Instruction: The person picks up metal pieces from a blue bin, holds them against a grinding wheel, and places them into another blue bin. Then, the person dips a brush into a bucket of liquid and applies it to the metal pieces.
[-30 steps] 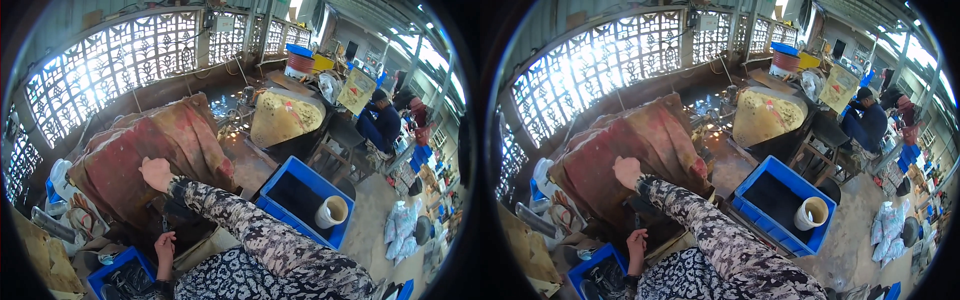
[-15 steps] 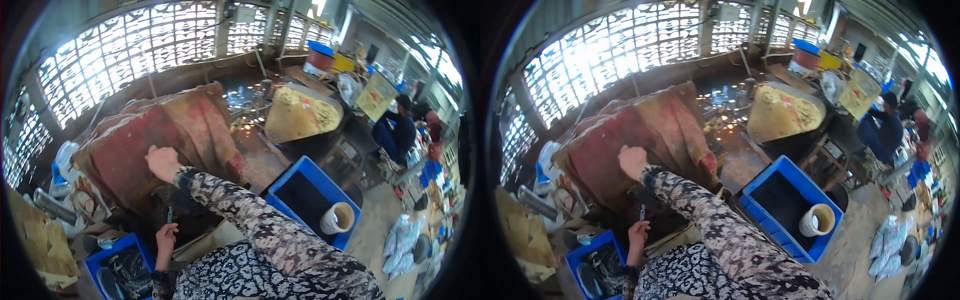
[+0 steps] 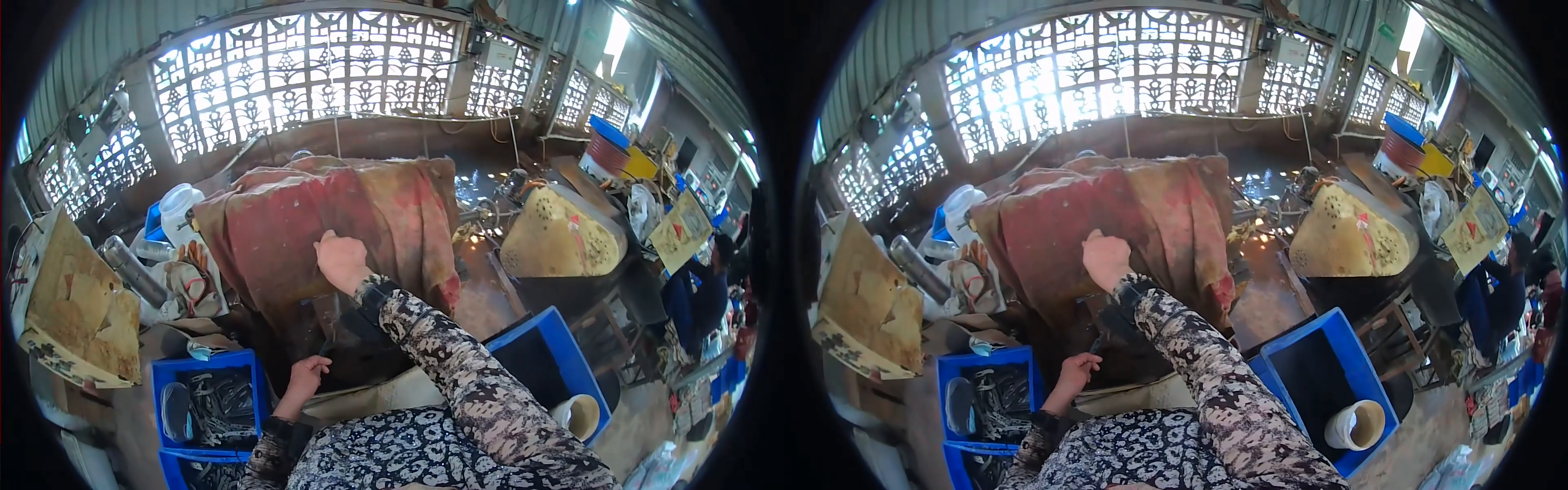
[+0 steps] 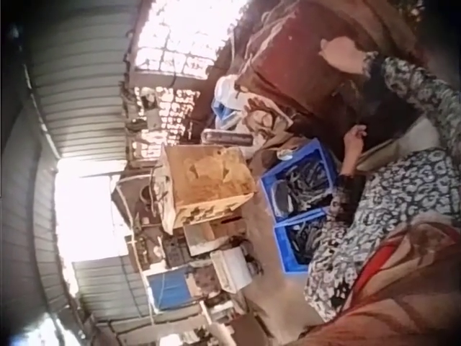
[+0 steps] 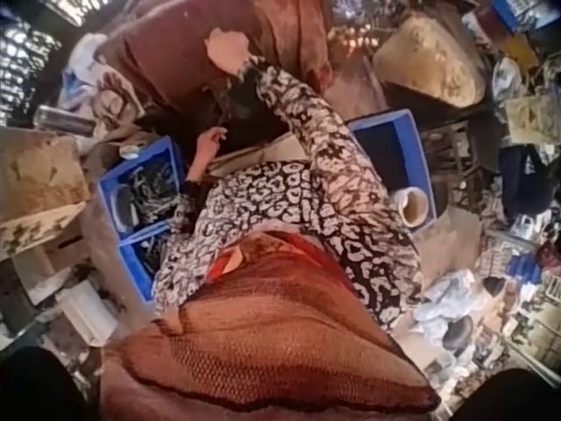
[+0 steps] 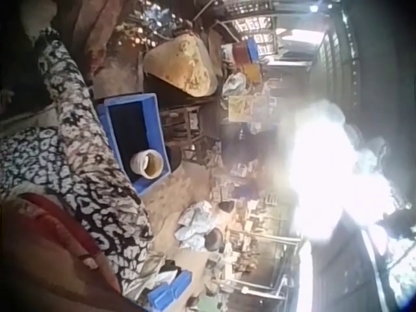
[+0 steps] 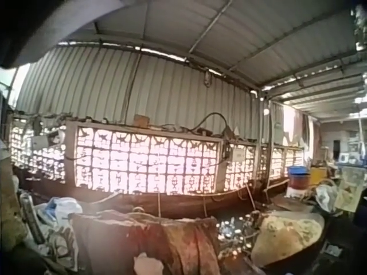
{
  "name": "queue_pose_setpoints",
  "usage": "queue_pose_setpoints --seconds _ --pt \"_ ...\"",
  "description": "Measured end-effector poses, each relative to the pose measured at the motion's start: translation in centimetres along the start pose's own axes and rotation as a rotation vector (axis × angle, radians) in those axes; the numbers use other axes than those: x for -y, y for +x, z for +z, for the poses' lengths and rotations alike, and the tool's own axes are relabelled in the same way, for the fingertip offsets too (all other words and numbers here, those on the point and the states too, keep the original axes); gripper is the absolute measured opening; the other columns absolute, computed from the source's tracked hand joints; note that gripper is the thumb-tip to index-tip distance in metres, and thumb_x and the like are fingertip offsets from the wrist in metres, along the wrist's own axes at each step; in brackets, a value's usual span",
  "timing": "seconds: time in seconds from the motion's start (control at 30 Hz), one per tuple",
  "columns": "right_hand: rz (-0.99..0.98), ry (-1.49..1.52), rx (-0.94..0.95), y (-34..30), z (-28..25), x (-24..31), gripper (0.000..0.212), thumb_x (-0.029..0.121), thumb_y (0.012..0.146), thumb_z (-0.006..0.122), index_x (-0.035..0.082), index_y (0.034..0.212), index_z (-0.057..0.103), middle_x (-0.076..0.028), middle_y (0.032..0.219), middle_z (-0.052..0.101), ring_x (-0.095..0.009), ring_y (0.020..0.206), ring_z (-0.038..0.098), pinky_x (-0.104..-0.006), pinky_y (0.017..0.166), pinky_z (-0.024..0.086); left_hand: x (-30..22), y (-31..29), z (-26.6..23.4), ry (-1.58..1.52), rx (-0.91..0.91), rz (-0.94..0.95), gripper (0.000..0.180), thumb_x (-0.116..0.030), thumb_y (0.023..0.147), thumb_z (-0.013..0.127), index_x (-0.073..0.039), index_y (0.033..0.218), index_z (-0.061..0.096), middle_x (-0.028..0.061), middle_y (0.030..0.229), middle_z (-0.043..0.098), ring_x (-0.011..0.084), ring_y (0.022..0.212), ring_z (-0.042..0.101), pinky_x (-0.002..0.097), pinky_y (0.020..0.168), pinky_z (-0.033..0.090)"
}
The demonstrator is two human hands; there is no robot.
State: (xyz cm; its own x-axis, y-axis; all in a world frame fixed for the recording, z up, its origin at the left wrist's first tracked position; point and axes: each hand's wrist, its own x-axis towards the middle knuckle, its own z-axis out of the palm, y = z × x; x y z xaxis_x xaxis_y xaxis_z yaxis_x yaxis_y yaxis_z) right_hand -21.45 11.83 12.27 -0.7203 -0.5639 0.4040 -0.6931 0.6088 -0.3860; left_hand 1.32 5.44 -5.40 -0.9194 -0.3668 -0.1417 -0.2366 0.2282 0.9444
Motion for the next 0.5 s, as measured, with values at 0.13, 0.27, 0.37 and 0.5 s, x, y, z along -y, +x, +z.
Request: queue_pose_setpoints --seconds 0.13,0.27,0.37,0.5 --pt "-0.027 -0.074 -0.007 0.2 -1.1 -1.4 0.025 0.023 0.088 0.052 -0.001 0.088 0.058 -0.018 0.077 0.067 -0.035 0.072 0.067 -0.0460 0.063 0.052 -0.3 1.3 0.9 0.156 -0.018 0.088 0.023 0.001 0.084 0.049 -0.004 0.093 0.070 0.0061 0.075 0.066 0.0139 0.062 0.059 0.0269 0.059 0.047" --pt "-0.119 -0.205 -0.229 -0.3 1.4 -0.7 0.022 0.014 0.082 0.051 -0.005 0.090 0.059 -0.014 0.067 0.065 -0.030 0.061 0.066 -0.0432 0.053 0.050 0.2 0.3 0.6 0.264 -0.064 0.209 0.019 -0.002 0.084 0.053 -0.003 0.092 0.070 0.0098 0.072 0.066 0.0164 0.066 0.062 0.0282 0.064 0.049" --pt "0.023 -0.061 -0.248 0.6 3.4 -0.4 0.018 0.011 0.083 0.049 -0.001 0.087 0.062 -0.016 0.070 0.066 -0.030 0.063 0.067 -0.0437 0.055 0.052 2.5 0.4 0.0 0.256 -0.041 0.051 0.017 0.000 0.084 0.053 -0.003 0.090 0.069 0.0068 0.068 0.063 0.0131 0.061 0.058 0.0275 0.057 0.046" --pt "0.127 0.012 -0.181 0.6 2.1 -1.2 0.017 0.009 0.085 0.049 0.002 0.087 0.064 -0.014 0.069 0.066 -0.029 0.064 0.067 -0.0433 0.055 0.053 2.7 0.4 0.5 0.113 0.017 0.052 0.020 0.001 0.086 0.050 -0.003 0.091 0.068 0.0047 0.067 0.060 0.0083 0.045 0.046 0.0233 0.041 0.035"
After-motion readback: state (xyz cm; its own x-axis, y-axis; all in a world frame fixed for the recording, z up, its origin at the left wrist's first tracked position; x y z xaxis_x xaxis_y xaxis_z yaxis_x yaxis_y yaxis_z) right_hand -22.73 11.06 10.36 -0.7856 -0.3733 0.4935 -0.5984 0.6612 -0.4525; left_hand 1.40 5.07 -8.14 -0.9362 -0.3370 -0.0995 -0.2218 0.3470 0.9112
